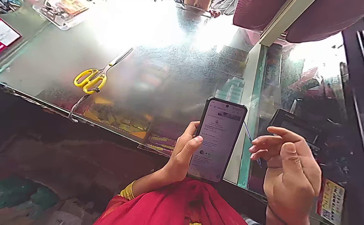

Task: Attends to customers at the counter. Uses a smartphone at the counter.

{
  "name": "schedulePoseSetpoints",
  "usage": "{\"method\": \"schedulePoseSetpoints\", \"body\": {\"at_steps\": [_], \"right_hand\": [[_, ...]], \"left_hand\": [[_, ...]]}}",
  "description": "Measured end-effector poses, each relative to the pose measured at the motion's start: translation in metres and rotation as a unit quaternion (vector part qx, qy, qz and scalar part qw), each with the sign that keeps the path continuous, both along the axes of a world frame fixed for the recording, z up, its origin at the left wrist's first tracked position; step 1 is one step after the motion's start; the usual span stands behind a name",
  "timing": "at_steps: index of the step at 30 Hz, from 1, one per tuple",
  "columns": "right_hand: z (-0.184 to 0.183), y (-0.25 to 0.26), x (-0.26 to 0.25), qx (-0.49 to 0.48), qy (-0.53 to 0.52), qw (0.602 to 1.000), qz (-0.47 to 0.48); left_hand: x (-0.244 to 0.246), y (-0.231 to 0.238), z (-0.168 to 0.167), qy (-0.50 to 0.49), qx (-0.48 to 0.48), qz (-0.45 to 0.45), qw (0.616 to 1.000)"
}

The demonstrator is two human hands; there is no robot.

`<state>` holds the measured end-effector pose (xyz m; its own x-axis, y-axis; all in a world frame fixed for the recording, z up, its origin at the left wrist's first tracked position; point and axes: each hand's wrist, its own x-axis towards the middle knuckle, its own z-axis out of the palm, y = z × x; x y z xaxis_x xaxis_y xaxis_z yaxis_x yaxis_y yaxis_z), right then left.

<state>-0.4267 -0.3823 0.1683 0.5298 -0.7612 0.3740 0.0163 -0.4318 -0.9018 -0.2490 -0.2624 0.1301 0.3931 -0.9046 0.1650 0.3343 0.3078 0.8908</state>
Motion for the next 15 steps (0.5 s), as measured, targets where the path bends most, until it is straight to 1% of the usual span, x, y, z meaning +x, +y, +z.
{"method": "schedulePoseSetpoints", "body": {"at_steps": [3, 5, 7, 9, 12, 15], "right_hand": [[0.018, -0.014, 0.007, -0.036, 0.053, 0.998, -0.002], [0.029, -0.027, 0.017, -0.031, 0.097, 0.995, 0.0], [0.037, -0.038, 0.029, 0.038, 0.121, 0.992, 0.022], [0.039, -0.049, 0.042, 0.148, 0.096, 0.981, 0.079], [0.038, -0.057, 0.061, 0.3, 0.055, 0.935, 0.181], [0.028, -0.059, 0.077, 0.377, 0.015, 0.883, 0.279]], "left_hand": [[0.001, 0.001, -0.001, 0.011, -0.009, -0.009, 1.0], [0.001, 0.0, -0.003, 0.016, -0.017, -0.015, 1.0], [0.001, -0.001, -0.004, 0.019, -0.02, -0.019, 0.999], [0.002, -0.001, -0.003, 0.026, -0.022, -0.02, 0.999], [0.002, -0.001, -0.003, 0.042, -0.023, -0.024, 0.999], [0.001, -0.001, -0.002, 0.049, -0.024, -0.027, 0.998]]}}
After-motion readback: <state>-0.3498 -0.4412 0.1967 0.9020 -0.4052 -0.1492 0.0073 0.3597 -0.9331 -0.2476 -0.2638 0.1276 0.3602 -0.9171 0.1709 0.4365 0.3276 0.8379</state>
